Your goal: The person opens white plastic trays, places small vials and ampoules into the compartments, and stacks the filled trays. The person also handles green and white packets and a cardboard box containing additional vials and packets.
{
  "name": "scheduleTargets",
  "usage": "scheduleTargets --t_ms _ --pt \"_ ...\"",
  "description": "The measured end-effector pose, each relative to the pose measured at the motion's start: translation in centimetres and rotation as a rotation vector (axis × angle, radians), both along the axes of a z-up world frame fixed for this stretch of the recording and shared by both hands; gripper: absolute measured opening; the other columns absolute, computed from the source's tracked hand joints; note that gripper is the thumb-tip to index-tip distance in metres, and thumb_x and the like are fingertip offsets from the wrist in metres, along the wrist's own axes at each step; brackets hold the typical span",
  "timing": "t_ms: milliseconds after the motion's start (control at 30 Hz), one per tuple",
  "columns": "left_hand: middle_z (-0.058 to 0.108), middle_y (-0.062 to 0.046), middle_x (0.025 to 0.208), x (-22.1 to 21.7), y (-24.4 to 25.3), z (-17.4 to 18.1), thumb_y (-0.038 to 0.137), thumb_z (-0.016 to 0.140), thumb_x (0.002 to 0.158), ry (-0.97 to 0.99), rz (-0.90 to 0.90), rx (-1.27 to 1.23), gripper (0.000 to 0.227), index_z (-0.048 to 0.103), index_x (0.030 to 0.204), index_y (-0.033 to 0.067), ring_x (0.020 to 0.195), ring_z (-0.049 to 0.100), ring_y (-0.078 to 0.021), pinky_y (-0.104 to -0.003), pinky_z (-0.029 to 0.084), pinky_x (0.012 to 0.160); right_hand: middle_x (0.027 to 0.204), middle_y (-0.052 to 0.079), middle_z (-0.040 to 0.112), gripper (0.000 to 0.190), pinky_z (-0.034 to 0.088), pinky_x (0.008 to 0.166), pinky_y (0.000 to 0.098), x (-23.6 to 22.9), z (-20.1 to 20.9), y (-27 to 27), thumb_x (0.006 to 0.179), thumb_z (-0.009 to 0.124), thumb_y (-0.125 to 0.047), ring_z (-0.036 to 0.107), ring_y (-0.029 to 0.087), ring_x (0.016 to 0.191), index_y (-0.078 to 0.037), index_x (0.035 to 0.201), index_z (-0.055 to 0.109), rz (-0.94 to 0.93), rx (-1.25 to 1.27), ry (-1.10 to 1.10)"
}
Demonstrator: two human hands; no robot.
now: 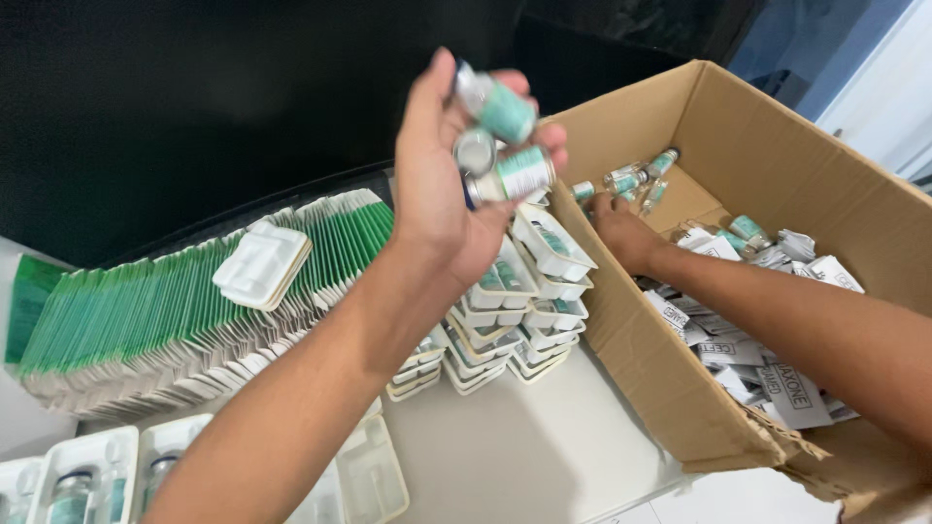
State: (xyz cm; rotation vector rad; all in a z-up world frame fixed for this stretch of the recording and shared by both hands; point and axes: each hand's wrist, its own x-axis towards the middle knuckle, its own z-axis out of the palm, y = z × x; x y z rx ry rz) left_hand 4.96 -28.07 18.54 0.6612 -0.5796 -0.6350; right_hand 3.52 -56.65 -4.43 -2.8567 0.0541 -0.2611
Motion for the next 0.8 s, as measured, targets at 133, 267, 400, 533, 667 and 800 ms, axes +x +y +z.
scheduleTargets --t_ms 133,267,400,533,667,800 --pt "0.07 -0.016 0.089 -0.2 1.1 -1.0 0.053 0.051 0.099 0.046 -0.088 0.1 0.055 0.065 0.106 0.0001 0.086 0.074 -0.028 -0.046 0.063 0.083 0.13 0.034 0.055 0.077 0.044 0.108 0.045 0.3 0.6 -0.2 0.082 0.077 -0.037 0.054 0.045 0.126 0.012 0.131 0.044 -0.019 0.226 -0.009" --pt "0.07 -0.012 0.087 -0.4 1.4 -1.4 0.047 0.058 0.101 0.012 -0.164 0.107 0.046 0.067 0.103 0.0012 0.082 0.073 -0.0271 -0.045 0.062 0.08 0.136 0.029 0.055 0.078 0.042 0.106 0.0464 0.1 1.5 -0.2 0.08 0.077 -0.038 0.053 0.045 0.124 0.005 0.138 0.048 0.054 0.101 0.075" --pt "0.07 -0.012 0.085 -1.2 1.8 -1.5 0.045 0.06 0.098 0.009 -0.171 0.179 0.043 0.068 0.099 0.0027 0.08 0.074 -0.0258 -0.043 0.063 0.078 0.13 0.029 0.059 0.086 0.046 0.103 0.0457 0.1 2.5 0.1 0.075 0.082 -0.04 0.056 0.042 0.124 0.006 0.137 0.044 -0.09 0.161 0.198" --pt "0.07 -0.01 0.087 -1.5 2.0 -1.5 0.044 0.06 0.098 0.001 -0.155 0.19 0.041 0.068 0.1 0.0033 0.082 0.074 -0.0249 -0.043 0.063 0.079 0.12 0.027 0.066 0.078 0.051 0.095 0.0458 -0.4 3.1 0.1 0.074 0.081 -0.039 0.065 0.04 0.113 0.002 0.131 0.048 -0.027 0.175 0.133" --pt "0.069 -0.009 0.089 -1.5 2.2 -1.6 0.04 0.061 0.099 0.019 -0.129 0.201 0.038 0.068 0.099 0.0035 0.081 0.074 -0.0252 -0.043 0.063 0.078 0.11 0.024 0.072 0.049 0.054 0.088 0.0484 -0.4 4.3 0.6 0.094 0.065 -0.036 0.069 0.041 0.103 -0.003 0.13 0.056 -0.209 0.223 0.101" --pt "0.069 -0.009 0.098 -1.3 2.9 -1.9 0.031 0.061 0.1 0.026 -0.12 0.234 0.028 0.066 0.099 0.0039 0.084 0.073 -0.0244 -0.043 0.063 0.079 0.107 0.024 0.072 0.041 0.054 0.083 0.0503 0.1 8.8 1.2 0.097 0.068 -0.034 0.07 0.04 0.098 -0.004 0.125 0.064 -0.36 0.141 -0.061"
